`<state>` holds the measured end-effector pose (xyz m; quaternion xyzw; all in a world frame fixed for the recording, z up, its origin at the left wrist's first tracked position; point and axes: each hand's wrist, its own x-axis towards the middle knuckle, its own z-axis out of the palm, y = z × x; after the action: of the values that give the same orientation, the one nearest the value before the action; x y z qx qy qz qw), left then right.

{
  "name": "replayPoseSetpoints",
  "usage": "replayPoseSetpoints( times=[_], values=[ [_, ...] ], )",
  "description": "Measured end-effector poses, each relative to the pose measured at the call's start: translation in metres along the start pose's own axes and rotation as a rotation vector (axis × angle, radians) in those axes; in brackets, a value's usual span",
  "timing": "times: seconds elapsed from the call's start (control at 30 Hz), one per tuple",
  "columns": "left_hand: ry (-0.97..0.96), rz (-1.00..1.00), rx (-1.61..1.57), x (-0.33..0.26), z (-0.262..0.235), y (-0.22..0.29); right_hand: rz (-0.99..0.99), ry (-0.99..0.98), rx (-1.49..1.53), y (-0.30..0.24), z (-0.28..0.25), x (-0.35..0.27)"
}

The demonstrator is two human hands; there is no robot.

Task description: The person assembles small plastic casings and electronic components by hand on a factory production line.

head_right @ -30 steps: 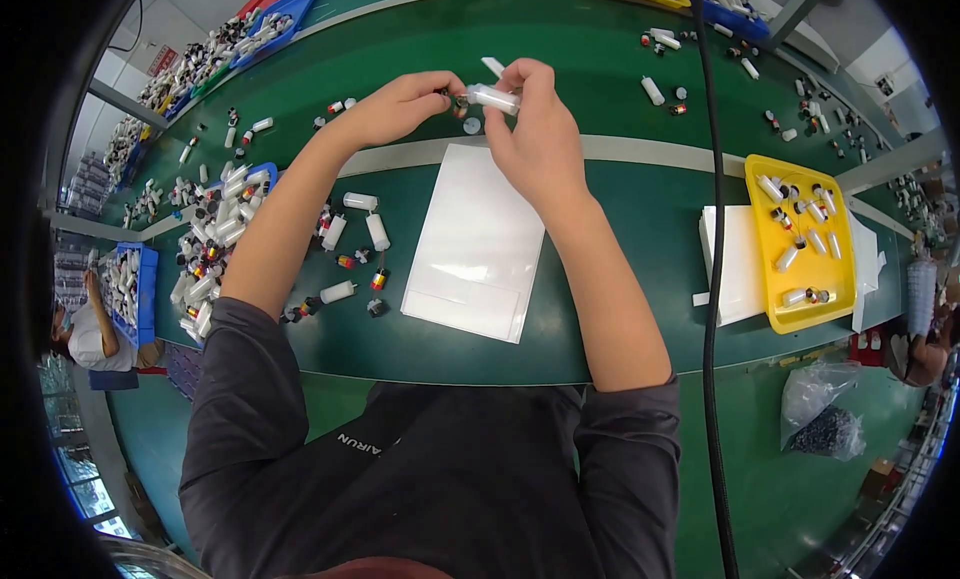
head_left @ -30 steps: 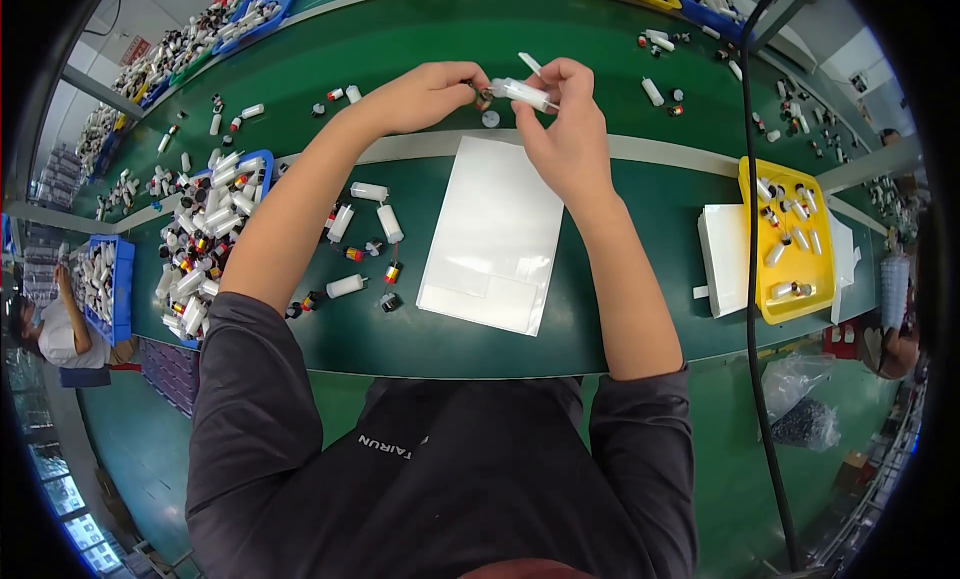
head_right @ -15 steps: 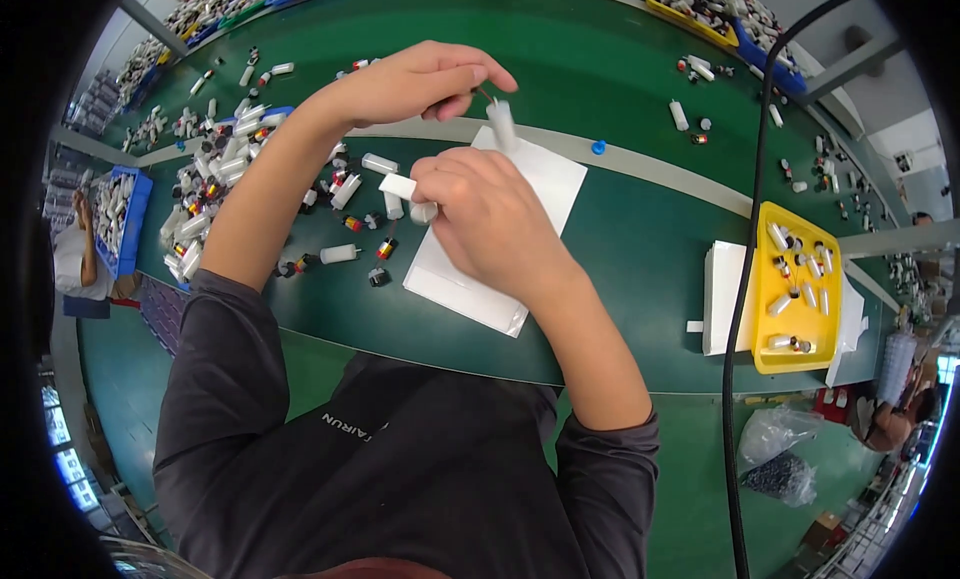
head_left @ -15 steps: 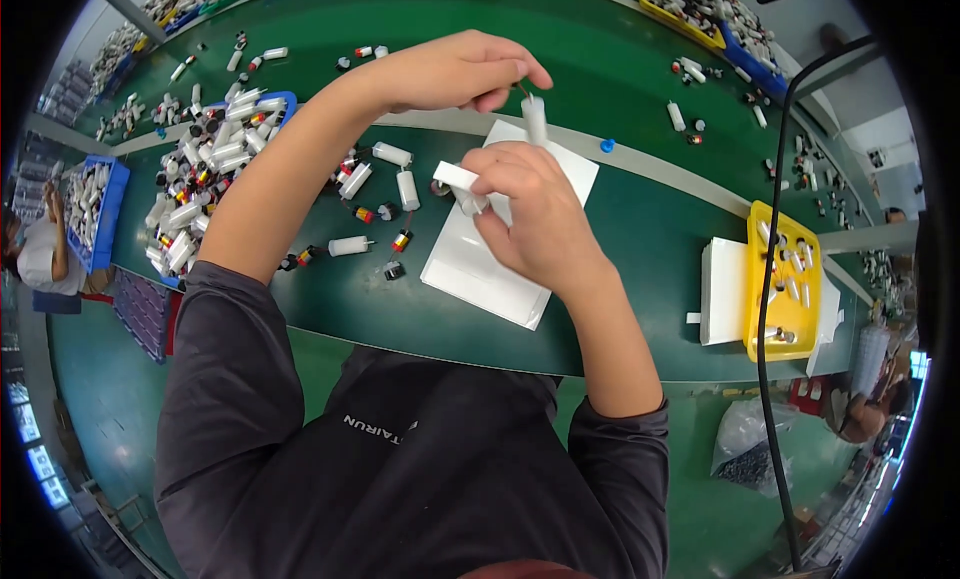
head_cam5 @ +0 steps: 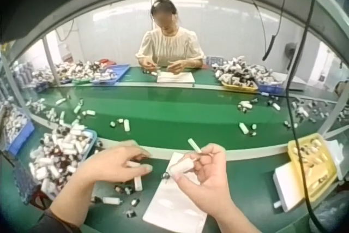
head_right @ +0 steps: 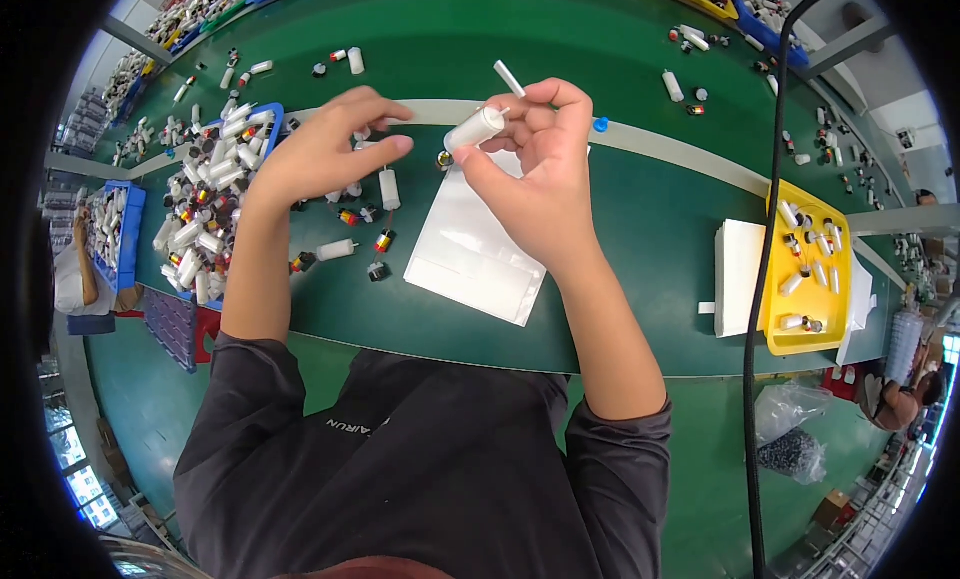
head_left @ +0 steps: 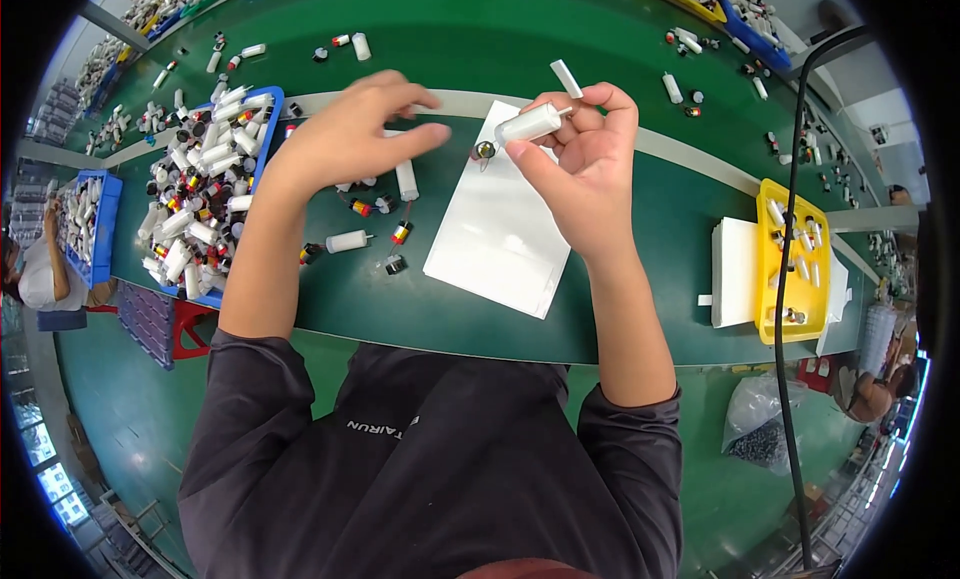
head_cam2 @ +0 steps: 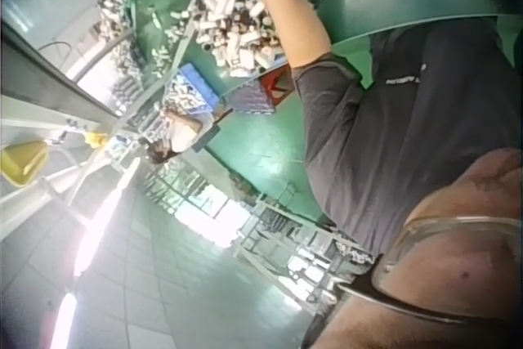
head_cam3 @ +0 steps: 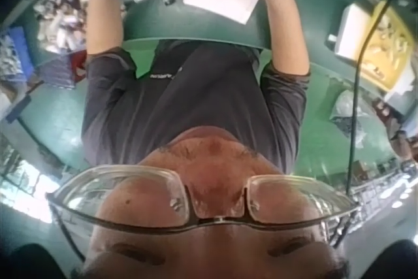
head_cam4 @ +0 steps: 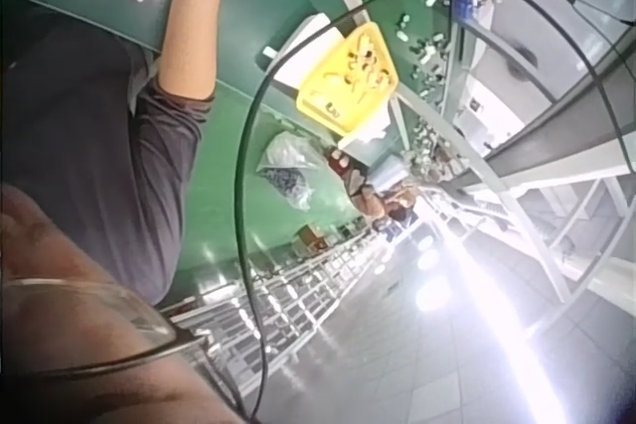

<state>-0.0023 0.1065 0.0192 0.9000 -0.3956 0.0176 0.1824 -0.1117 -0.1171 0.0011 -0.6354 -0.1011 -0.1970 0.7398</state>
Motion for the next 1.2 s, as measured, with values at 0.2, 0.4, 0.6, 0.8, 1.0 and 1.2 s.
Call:
replayPoseSetpoints(
  times=[0.2, 0.4, 0.6, 0.8, 1.0, 1.2],
  values=[
    [-0.334, 0.121, -1.048, 0.040, 0.029, 0.047, -0.041, 0.177, -0.001, -0.007, -0.003, 0.007],
    [-0.183, -0.245, -1.862, 0.056, 0.044, 0.055, -0.237, 0.217, -0.313, 0.010, -0.020, -0.012],
    [-0.307, -0.076, -2.055, 0.057, 0.055, 0.057, -0.290, 0.239, -0.843, 0.026, -0.009, -0.017],
    [-0.191, 0.080, -1.445, 0.056, 0.052, 0.057, -0.346, 0.280, -0.525, 0.039, -0.017, -0.012],
    [-0.131, -0.078, -1.298, 0.057, 0.049, 0.054, -0.490, 0.244, -0.662, 0.044, -0.022, -0.015],
    [-0.163, -0.171, -1.601, 0.053, 0.051, 0.055, -0.530, 0.206, -0.905, 0.047, -0.024, -0.018]
  ],
)
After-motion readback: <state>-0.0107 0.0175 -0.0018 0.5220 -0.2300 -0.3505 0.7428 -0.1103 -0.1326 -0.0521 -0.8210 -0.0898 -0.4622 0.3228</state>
